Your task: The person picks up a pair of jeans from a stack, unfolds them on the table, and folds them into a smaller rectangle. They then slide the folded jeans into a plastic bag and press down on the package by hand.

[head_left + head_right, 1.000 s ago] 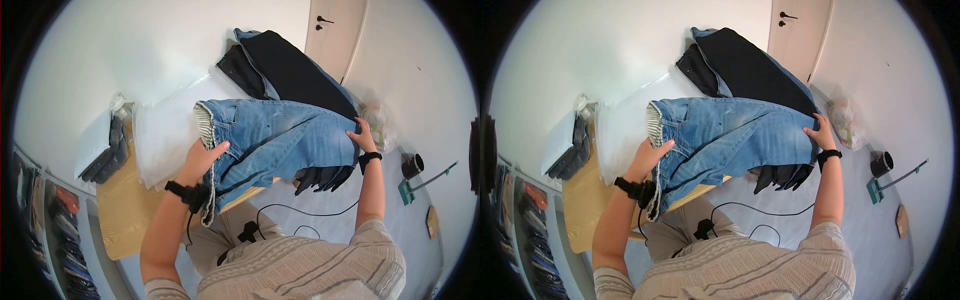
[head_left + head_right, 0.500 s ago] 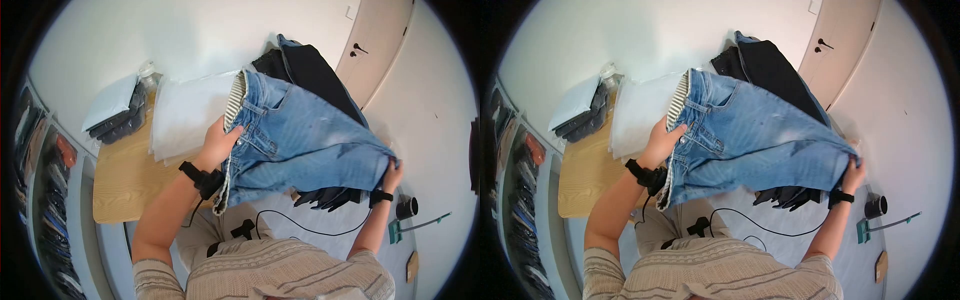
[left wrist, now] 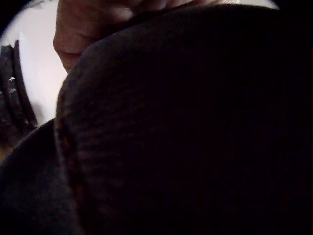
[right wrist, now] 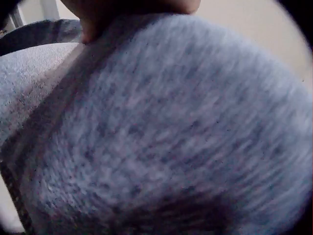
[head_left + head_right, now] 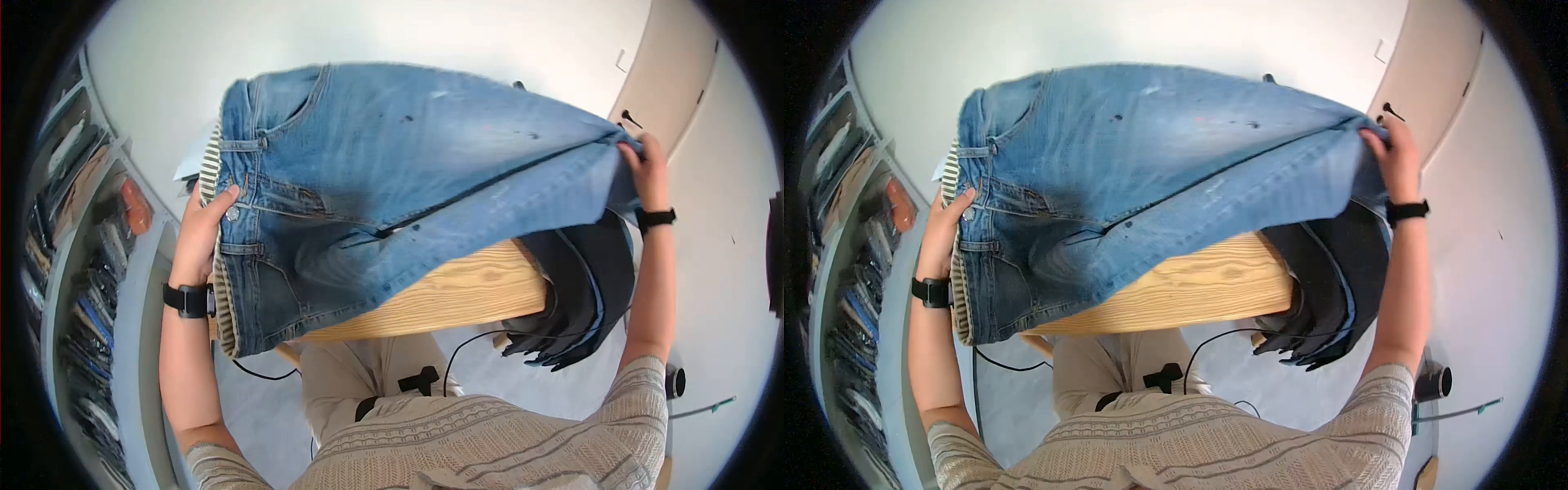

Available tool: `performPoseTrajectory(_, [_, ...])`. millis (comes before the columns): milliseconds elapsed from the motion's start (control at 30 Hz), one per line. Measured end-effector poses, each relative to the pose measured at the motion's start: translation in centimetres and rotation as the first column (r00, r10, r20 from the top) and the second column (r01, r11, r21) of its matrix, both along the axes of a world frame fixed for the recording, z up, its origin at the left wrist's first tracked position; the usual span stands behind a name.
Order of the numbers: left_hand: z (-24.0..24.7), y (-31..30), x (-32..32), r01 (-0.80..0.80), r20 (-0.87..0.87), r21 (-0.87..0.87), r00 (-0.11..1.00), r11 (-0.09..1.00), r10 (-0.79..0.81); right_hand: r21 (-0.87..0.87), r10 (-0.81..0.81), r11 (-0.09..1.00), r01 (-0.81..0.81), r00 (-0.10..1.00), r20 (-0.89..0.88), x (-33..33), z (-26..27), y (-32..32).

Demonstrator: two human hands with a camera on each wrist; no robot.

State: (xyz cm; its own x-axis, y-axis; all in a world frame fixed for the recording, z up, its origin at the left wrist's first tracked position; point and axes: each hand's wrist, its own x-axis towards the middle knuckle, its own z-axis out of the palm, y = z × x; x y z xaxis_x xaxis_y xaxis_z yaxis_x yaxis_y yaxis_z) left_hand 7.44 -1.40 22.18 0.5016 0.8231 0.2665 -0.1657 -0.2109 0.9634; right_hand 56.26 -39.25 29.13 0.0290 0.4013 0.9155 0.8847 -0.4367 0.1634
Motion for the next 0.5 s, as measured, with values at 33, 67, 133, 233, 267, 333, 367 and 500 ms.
performPoseTrajectory(33, [-0.7, 1.2, -0.9, -0.009, -0.038, -0.015, 0.999, 1.000, 0.009, -0.045, -0.011, 0.999, 0.008, 0.998, -0.058, 1.2, -1.2, 2.4])
performPoseTrajectory(67, [-1.7, 2.4, -1.7, -0.026, -0.036, -0.010, 0.999, 1.000, 0.026, -0.154, -0.024, 0.988, 0.003, 0.990, -0.137, 1.6, -2.0, 4.7])
performPoseTrajectory(133, [-4.5, 4.9, -2.9, -0.069, -0.182, 0.022, 0.981, 0.997, 0.072, -0.215, 0.166, 0.958, -0.191, 0.978, -0.128, 1.9, -4.9, 9.1])
performPoseTrajectory(233, [-9.6, 7.7, -4.0, -0.045, -0.233, 0.027, 0.971, 0.999, 0.050, -0.448, 0.123, 0.864, -0.231, 0.958, -0.257, 2.3, -9.1, 13.0])
performPoseTrajectory(267, [-10.9, 8.3, -4.5, -0.045, -0.325, 0.070, 0.943, 0.997, 0.066, -0.470, 0.093, 0.856, -0.216, 0.958, -0.270, 2.5, -10.4, 13.3])
performPoseTrajectory(333, [-12.2, 8.9, -5.4, -0.114, -0.431, 0.071, 0.893, 0.991, 0.133, -0.530, -0.094, 0.846, -0.055, 0.964, -0.250, 3.5, -12.6, 13.0])
performPoseTrajectory(367, [-12.8, 9.1, -5.7, -0.187, -0.532, 0.074, 0.824, 0.980, 0.197, -0.526, -0.101, 0.849, -0.047, 0.963, -0.249, 4.3, -13.1, 12.4])
performPoseTrajectory(500, [-11.4, 8.0, -6.7, -0.085, -0.529, 0.536, 0.741, 0.840, 0.413, -0.549, -0.264, 0.829, -0.103, 0.794, -0.548, 9.1, -14.1, 8.7])
